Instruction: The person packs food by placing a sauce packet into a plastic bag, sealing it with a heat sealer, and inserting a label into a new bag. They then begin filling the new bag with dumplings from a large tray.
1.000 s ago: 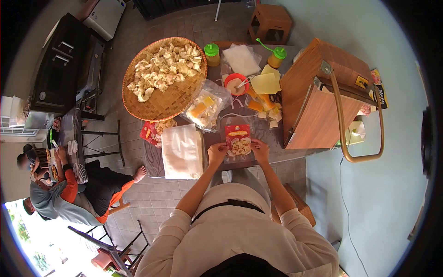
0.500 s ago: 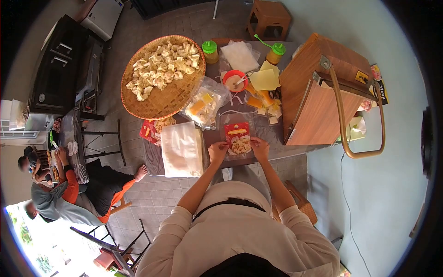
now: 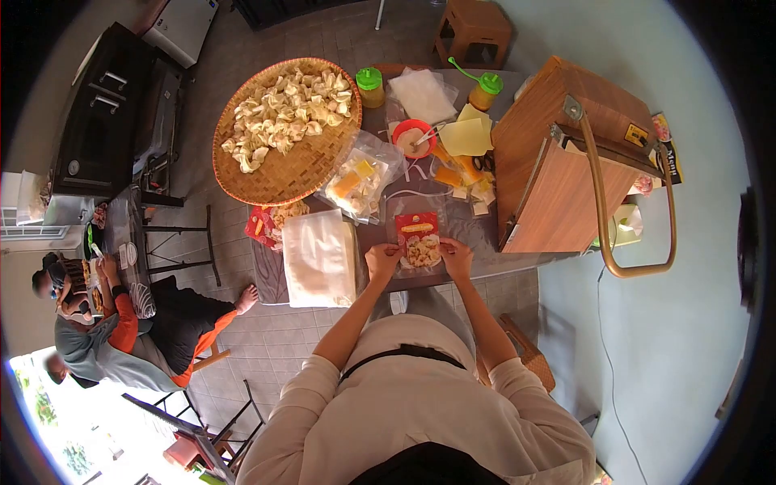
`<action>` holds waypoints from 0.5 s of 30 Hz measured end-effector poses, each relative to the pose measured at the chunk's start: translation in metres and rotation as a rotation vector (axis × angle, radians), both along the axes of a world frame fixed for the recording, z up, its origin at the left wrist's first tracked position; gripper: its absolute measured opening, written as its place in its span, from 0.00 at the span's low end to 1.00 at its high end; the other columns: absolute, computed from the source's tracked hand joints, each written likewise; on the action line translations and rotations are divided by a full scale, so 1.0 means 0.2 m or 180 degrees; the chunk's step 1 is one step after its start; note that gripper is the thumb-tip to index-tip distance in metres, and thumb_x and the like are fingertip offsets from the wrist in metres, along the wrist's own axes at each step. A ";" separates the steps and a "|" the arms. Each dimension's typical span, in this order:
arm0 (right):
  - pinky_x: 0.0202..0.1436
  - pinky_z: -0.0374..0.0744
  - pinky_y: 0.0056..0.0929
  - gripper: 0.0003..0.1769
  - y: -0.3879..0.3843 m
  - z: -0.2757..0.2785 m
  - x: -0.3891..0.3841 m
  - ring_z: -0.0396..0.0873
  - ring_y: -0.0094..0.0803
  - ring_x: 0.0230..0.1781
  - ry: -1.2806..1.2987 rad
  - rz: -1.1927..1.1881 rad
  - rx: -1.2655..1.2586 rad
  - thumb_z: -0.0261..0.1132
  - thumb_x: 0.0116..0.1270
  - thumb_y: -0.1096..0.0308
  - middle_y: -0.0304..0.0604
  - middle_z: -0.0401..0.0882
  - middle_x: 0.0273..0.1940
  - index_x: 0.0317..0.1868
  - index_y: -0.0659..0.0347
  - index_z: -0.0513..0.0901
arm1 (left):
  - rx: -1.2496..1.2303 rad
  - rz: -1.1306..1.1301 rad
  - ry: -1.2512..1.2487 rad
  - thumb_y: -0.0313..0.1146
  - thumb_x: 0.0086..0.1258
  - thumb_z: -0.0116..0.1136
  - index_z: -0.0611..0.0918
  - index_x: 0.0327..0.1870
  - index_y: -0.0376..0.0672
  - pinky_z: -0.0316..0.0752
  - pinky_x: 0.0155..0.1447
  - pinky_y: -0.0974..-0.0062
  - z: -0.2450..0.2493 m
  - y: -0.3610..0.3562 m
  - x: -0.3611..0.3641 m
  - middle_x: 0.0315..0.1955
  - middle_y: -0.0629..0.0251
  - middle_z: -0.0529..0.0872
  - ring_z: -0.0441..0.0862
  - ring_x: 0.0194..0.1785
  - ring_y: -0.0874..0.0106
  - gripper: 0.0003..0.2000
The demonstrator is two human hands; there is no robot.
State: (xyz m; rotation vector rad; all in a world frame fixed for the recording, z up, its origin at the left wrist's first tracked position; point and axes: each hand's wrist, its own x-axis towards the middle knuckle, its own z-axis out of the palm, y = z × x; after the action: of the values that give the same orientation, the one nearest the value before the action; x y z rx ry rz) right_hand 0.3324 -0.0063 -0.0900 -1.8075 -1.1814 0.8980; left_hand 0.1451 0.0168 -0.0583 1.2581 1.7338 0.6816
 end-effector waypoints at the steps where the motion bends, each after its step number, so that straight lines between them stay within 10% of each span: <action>1: 0.33 0.77 0.21 0.11 0.00 -0.01 0.00 0.81 0.26 0.28 0.0063 -0.0014 0.0019 0.66 0.53 0.71 0.44 0.82 0.28 0.37 0.66 0.82 | 0.0035 -0.0001 -0.0016 0.31 0.47 0.65 0.84 0.28 0.37 0.76 0.32 0.79 -0.01 0.00 0.00 0.21 0.60 0.84 0.82 0.25 0.74 0.09; 15: 0.34 0.78 0.21 0.12 0.00 0.02 0.01 0.81 0.26 0.29 0.0279 -0.0030 0.0039 0.66 0.52 0.73 0.43 0.82 0.28 0.38 0.66 0.81 | -0.0055 -0.0184 0.0013 0.35 0.44 0.67 0.85 0.26 0.41 0.75 0.30 0.78 -0.14 0.03 -0.04 0.20 0.61 0.83 0.82 0.23 0.73 0.10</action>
State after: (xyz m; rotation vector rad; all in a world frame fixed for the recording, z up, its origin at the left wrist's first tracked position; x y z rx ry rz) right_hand 0.3334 -0.0056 -0.0852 -1.7447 -1.1200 0.9528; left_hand 0.1373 0.0219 -0.0854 1.2936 1.6966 0.6295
